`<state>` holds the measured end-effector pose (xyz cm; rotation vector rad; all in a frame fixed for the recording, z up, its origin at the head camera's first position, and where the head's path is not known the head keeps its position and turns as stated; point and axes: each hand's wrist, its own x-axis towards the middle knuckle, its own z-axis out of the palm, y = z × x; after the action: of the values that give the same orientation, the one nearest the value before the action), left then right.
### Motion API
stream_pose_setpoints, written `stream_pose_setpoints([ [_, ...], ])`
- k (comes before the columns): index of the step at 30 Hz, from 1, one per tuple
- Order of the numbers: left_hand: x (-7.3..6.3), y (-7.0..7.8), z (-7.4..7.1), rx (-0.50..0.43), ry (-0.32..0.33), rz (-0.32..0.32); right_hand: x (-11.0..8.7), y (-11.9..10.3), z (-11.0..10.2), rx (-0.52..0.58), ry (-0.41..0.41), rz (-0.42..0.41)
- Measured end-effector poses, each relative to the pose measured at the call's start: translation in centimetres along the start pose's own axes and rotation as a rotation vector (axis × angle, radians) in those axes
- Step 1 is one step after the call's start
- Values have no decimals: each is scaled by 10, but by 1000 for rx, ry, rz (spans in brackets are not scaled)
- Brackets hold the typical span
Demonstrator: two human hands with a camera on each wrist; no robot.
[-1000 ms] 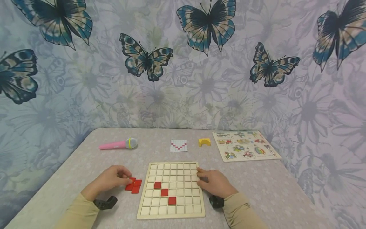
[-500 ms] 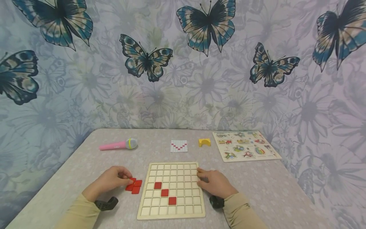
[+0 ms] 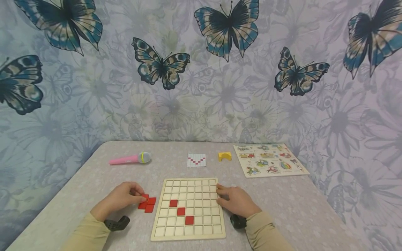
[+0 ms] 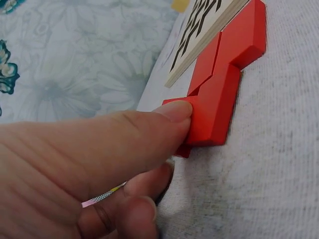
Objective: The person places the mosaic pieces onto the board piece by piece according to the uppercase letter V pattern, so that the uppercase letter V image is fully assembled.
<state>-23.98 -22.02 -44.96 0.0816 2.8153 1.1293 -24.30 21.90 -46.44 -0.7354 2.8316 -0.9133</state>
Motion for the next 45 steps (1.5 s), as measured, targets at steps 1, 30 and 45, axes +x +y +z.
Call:
stream_pose_setpoints([
  [1,1,-1,0,-6,-2,8,0,0,0,2,0,-3],
  [30,7,4,10,-293,30,41,0,1,0,13,6,-12],
  [45,2,30,44,-258,167,111,0,4,0,25,-4,-2],
])
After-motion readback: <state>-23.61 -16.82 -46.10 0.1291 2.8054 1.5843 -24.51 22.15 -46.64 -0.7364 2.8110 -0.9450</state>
